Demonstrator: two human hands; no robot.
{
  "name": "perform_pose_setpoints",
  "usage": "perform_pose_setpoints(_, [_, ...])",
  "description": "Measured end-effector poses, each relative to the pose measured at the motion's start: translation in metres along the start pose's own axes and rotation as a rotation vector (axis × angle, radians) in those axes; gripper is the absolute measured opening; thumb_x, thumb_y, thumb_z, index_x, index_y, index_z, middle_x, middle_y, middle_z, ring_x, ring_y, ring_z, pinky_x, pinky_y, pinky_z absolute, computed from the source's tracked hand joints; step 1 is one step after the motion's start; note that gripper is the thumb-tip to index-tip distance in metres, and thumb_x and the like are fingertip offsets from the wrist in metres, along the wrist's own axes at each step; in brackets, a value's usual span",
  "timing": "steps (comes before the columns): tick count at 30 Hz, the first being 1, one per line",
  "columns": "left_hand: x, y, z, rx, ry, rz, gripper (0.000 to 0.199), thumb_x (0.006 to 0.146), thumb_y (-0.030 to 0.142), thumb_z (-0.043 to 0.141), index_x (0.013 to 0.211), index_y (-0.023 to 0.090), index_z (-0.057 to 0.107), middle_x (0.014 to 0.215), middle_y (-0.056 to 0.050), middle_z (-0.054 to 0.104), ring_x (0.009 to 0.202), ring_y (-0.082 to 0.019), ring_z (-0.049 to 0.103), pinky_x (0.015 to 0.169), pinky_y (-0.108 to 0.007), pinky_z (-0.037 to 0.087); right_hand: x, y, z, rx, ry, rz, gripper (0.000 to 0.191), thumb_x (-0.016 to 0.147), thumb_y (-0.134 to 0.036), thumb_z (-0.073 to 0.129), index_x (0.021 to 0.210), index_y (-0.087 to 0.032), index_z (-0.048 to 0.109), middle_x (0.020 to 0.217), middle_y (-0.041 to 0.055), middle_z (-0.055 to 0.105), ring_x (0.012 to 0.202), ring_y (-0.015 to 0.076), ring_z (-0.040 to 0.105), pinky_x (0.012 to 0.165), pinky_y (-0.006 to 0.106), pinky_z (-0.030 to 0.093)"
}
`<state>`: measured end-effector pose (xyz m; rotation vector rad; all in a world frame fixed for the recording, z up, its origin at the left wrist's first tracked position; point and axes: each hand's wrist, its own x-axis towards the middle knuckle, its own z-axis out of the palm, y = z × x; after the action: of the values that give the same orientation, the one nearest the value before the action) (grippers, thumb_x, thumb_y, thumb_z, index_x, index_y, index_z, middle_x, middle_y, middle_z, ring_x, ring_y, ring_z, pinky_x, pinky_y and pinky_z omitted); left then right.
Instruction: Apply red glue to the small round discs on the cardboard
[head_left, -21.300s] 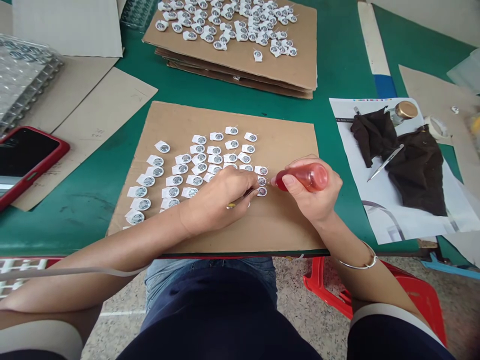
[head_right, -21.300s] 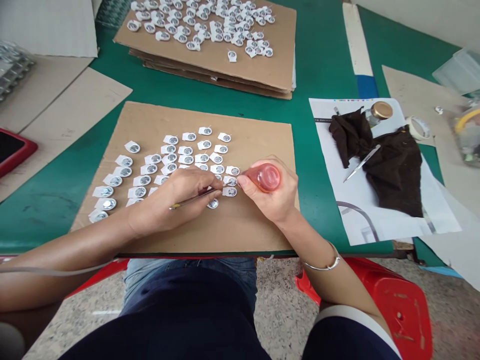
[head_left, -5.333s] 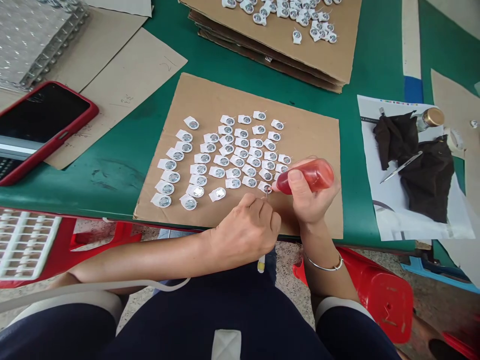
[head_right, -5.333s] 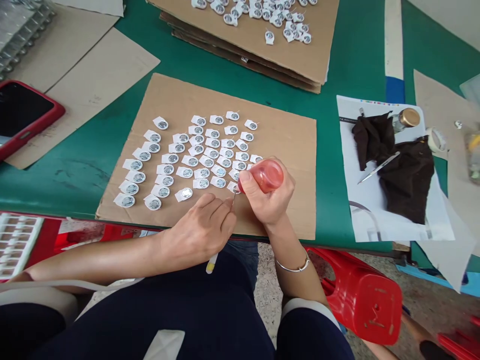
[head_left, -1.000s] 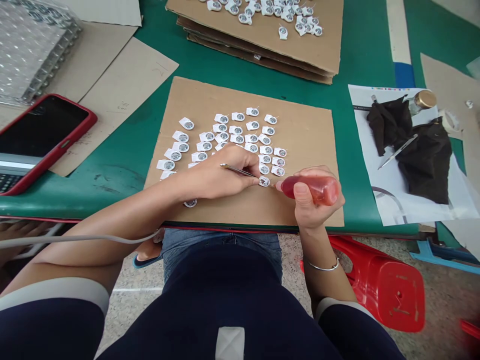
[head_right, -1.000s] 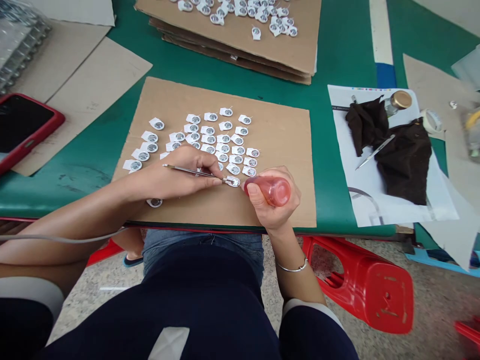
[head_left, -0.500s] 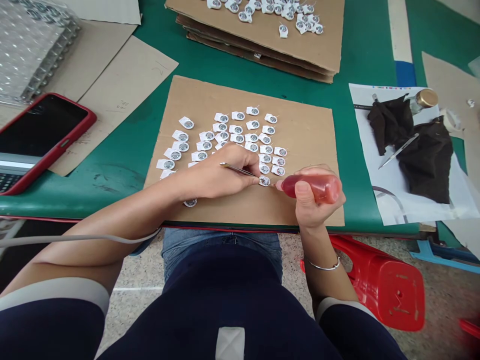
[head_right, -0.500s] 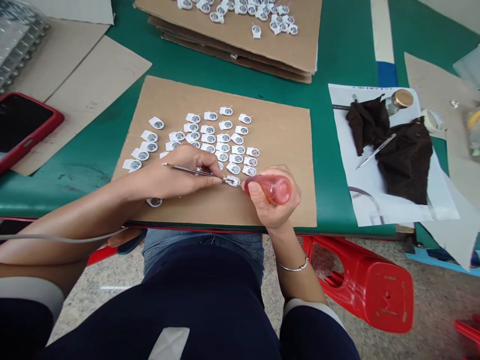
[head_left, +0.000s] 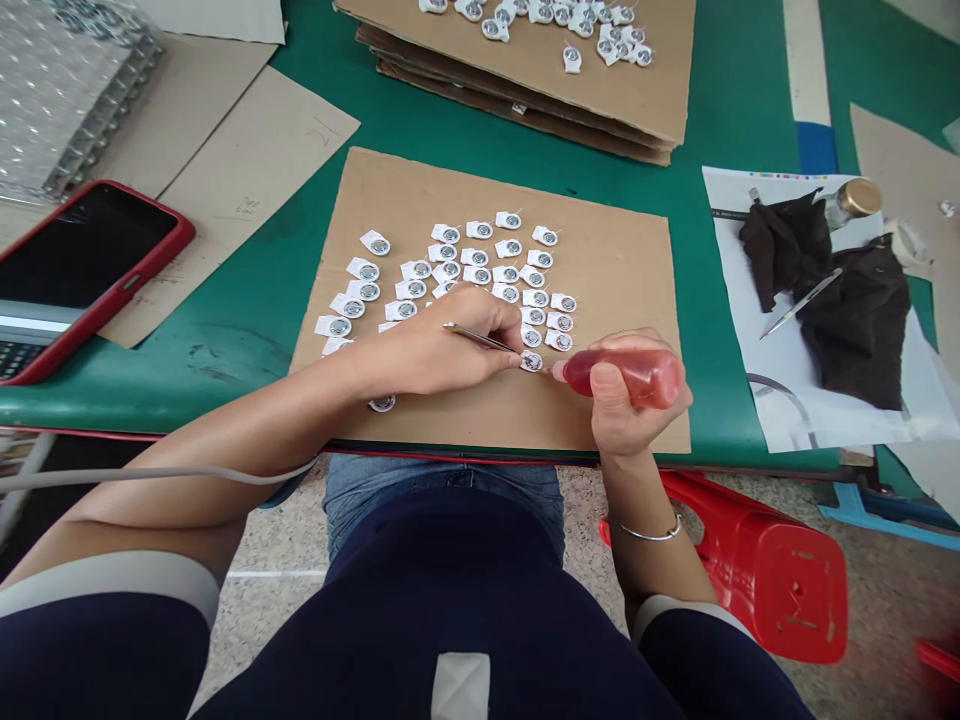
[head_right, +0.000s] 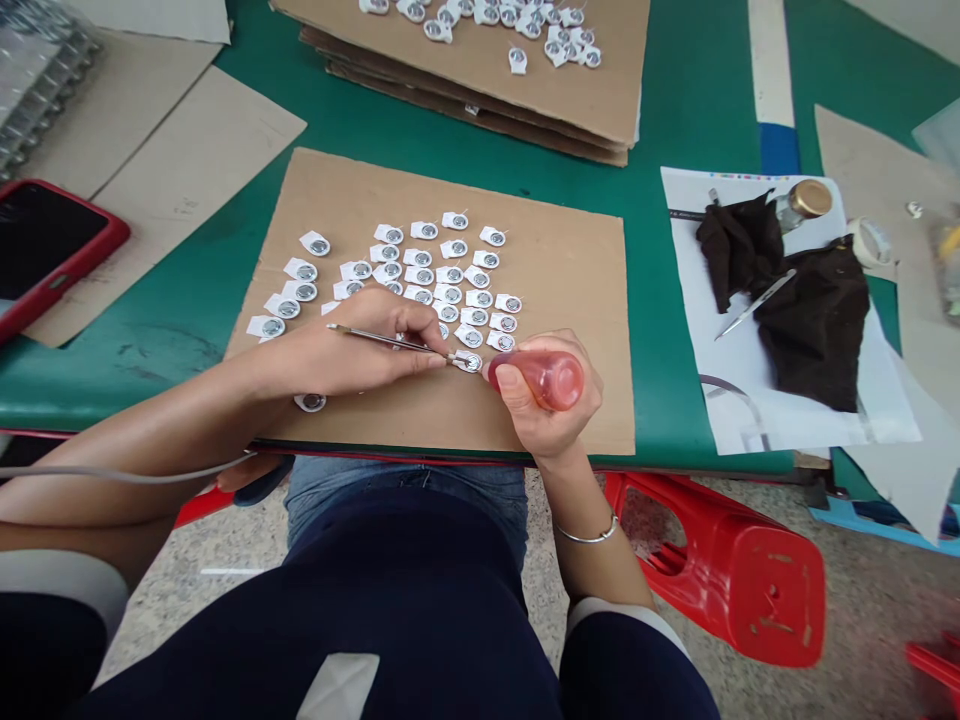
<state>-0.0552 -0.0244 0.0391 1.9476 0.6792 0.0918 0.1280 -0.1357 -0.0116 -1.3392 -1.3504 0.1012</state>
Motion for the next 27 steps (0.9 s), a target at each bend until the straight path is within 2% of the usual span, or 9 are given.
perform_pose_setpoints(19, [0.001, -0.002, 0.001, 0.03, 0.025, 0.063, 0.015, 0.077, 0.018, 0.052, 0.082, 0.015, 0.065, 0.074, -0.001, 0.064, 0.069, -0.012, 0.055, 0.058, -0.02, 0.039, 0.004, -0.006, 0.007, 0.051, 0.006, -0.013, 0.019, 0.073, -0.032, 0.067, 0.082, -0.018, 0.06, 0.075, 0.0022, 0.059, 0.069, 0.0146, 0.057, 0.062, 0.032, 0.046])
perform_pose_setpoints(21, [0.002, -0.002, 0.002, 0.032, 0.039, 0.079, 0.014, 0.077, 0.017, 0.053, 0.08, 0.014, 0.066, 0.073, -0.001, 0.064, 0.067, -0.012, 0.055, 0.057, -0.019, 0.038, 0.004, -0.007, 0.009, 0.098, 0.051, 0.001, 0.021, 0.073, -0.035, 0.067, 0.081, -0.018, 0.06, 0.074, 0.0019, 0.059, 0.07, 0.0146, 0.057, 0.062, 0.031, 0.047])
perform_pose_setpoints(23, [0.003, -0.003, 0.002, 0.046, 0.064, 0.088, 0.013, 0.076, 0.015, 0.054, 0.079, 0.014, 0.066, 0.07, 0.0, 0.064, 0.064, -0.011, 0.055, 0.055, -0.019, 0.038, 0.006, -0.008, 0.008, 0.224, 0.169, 0.072, 0.024, 0.075, -0.04, 0.064, 0.083, -0.019, 0.058, 0.075, 0.0007, 0.056, 0.066, 0.013, 0.058, 0.054, 0.028, 0.047])
perform_pose_setpoints(25, [0.003, -0.002, 0.002, 0.072, 0.088, 0.088, 0.012, 0.075, 0.014, 0.055, 0.077, 0.015, 0.067, 0.069, 0.0, 0.064, 0.062, -0.011, 0.055, 0.053, -0.02, 0.037, 0.014, -0.008, 0.004, 0.384, 0.278, 0.215, 0.028, 0.081, -0.048, 0.055, 0.085, -0.019, 0.055, 0.074, -0.0007, 0.052, 0.057, 0.0108, 0.057, 0.043, 0.024, 0.043])
perform_pose_setpoints(27, [0.001, 0.001, 0.002, 0.092, 0.106, 0.103, 0.012, 0.074, 0.014, 0.056, 0.076, 0.015, 0.067, 0.068, 0.0, 0.065, 0.061, -0.011, 0.056, 0.053, -0.02, 0.038, 0.027, -0.007, -0.004, 0.509, 0.322, 0.366, 0.034, 0.084, -0.053, 0.048, 0.086, -0.02, 0.052, 0.073, -0.0015, 0.05, 0.05, 0.0096, 0.055, 0.037, 0.023, 0.039])
